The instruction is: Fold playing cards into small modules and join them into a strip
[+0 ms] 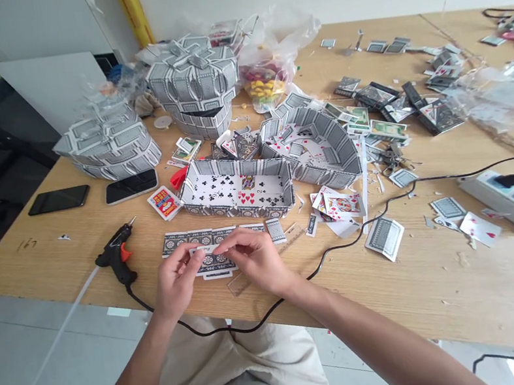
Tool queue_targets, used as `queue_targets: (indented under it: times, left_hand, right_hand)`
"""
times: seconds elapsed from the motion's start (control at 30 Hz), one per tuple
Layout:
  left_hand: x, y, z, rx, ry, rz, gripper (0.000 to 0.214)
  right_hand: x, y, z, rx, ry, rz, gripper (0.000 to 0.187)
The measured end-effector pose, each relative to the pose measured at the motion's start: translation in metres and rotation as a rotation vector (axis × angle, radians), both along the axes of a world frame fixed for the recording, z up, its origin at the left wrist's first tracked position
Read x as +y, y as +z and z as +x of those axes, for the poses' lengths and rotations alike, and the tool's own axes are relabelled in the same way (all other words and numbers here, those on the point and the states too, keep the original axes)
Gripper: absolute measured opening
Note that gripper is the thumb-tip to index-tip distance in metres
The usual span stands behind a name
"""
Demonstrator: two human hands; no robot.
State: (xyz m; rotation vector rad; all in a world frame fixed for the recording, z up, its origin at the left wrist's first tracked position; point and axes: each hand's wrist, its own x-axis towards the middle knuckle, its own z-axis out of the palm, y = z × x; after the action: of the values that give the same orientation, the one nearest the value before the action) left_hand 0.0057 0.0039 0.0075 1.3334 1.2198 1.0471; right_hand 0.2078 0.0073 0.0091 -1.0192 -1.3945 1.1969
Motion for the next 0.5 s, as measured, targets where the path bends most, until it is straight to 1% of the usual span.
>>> queue_targets:
  times: [0.1, 0.2, 0.27, 0.4, 0.47, 0.5]
  left_hand:
    - [-0.0002, -0.0033, -0.0014, 0.041, 0.01, 0.017, 0.034]
    - [-0.0011, -0.0061, -0.0024, 0.036, 0.02, 0.028, 0.032]
    - [-0.0015, -0.0072, -0.0026, 0.044, 0.018, 0.03, 0.031]
    - [-0.0012, -0.0074, -0.0026, 0.055, 0.017, 0.024, 0.031]
    - [-0.0009, -0.0067, -0.0024, 0.044, 0.014, 0.019, 0.031]
    - [-0.0008, -0.0062, -0.0022, 0.04, 0.009, 0.02, 0.031]
  right_hand:
    - [0.0008, 0.0019, -0.0001, 0.001, 0.006, 0.0, 0.014]
    - [0.0026, 0.0038, 0.0012, 0.042, 0.077, -0.044, 0.014]
    - [0.0036, 0.0043, 0.0024, 0.06, 0.1, -0.074, 0.016]
    - [0.0034, 0.0038, 0.0033, 0.068, 0.112, -0.091, 0.016]
    - [0.0027, 0.0027, 0.002, 0.097, 0.117, -0.126, 0.016]
    - [0.0025, 0.0018, 0.001, 0.118, 0.107, -0.155, 0.019]
